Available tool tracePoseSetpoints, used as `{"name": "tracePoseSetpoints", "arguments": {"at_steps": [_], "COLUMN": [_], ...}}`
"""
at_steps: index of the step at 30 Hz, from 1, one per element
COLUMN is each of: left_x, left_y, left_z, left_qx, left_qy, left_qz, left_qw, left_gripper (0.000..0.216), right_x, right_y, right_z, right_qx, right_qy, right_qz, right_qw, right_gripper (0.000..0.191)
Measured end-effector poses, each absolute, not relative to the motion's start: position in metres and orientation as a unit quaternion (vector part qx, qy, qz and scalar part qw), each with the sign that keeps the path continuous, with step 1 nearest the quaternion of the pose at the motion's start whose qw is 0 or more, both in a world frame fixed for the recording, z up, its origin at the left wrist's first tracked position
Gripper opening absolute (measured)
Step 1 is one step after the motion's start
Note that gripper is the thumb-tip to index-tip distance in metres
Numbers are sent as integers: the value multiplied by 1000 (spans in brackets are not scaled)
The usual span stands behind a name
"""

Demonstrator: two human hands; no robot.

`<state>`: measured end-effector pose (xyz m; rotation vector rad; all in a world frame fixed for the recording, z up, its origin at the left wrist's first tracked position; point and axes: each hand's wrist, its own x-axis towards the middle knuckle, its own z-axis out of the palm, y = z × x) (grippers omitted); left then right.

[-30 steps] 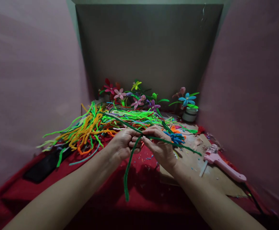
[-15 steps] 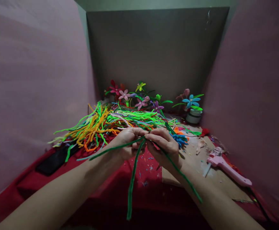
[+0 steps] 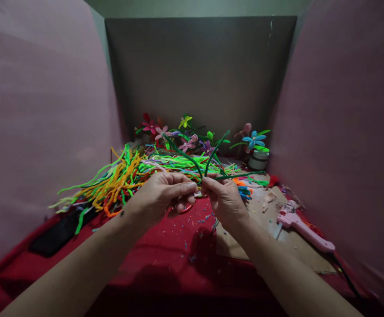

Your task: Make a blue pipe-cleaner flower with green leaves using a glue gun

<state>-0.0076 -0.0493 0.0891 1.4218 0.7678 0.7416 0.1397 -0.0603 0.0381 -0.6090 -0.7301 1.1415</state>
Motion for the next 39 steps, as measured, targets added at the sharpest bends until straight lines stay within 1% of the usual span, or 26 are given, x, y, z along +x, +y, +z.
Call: {"name": "tracePoseSetpoints", "arguments": {"at_steps": [2,4,7,10,13,17,19,21,22,24,26,28,30,32,35,37,39], "left_x": [-7,-5,-2,-1,1,3,2,-2,-3,-7,-8,-7,-5,-3,0,-1,-3], "left_y": [-53,-52,-45,-38,-35,-39,-40,-40,-40,-41,-43,-46,-49,-52,-55,-56,-57], "left_z": [97,100,93,80,71,71,74,76,77,79,81,82,83,82,80,79,78], "left_qx": [656,680,692,652,608,594,591,595,601,617,621,612,593,576,562,564,569], "left_qy": [347,338,312,288,274,262,264,276,284,300,305,293,273,259,238,231,226], "left_qz": [388,393,354,351,367,420,444,467,480,503,528,551,572,590,601,598,610], "left_qw": [547,518,546,607,648,634,619,593,572,526,493,486,496,503,516,521,502], "left_gripper": [15,18,22,24,19,16,15,14,14,15,16,14,13,12,13,12,9], "right_x": [140,140,139,137,135,134,135,137,139,141,143,142,138,133,124,120,119], "right_y": [-62,-64,-65,-66,-66,-68,-72,-79,-83,-93,-102,-107,-107,-101,-91,-89,-90], "right_z": [40,40,39,37,36,37,38,40,42,46,52,58,64,66,66,64,64], "right_qx": [-283,-279,-267,-247,-226,-213,-239,-299,-334,-398,-426,-415,-398,-414,-439,-435,-435], "right_qy": [-335,-339,-360,-370,-363,-350,-353,-383,-410,-465,-512,-565,-627,-684,-737,-743,-713], "right_qz": [532,555,583,614,641,664,668,618,562,395,201,26,-97,-128,-76,-48,-6], "right_qw": [725,706,677,652,637,625,610,618,636,685,718,713,663,586,508,506,550], "right_gripper": [20,19,16,16,18,20,20,18,18,17,12,6,12,25,45,51,52]}}
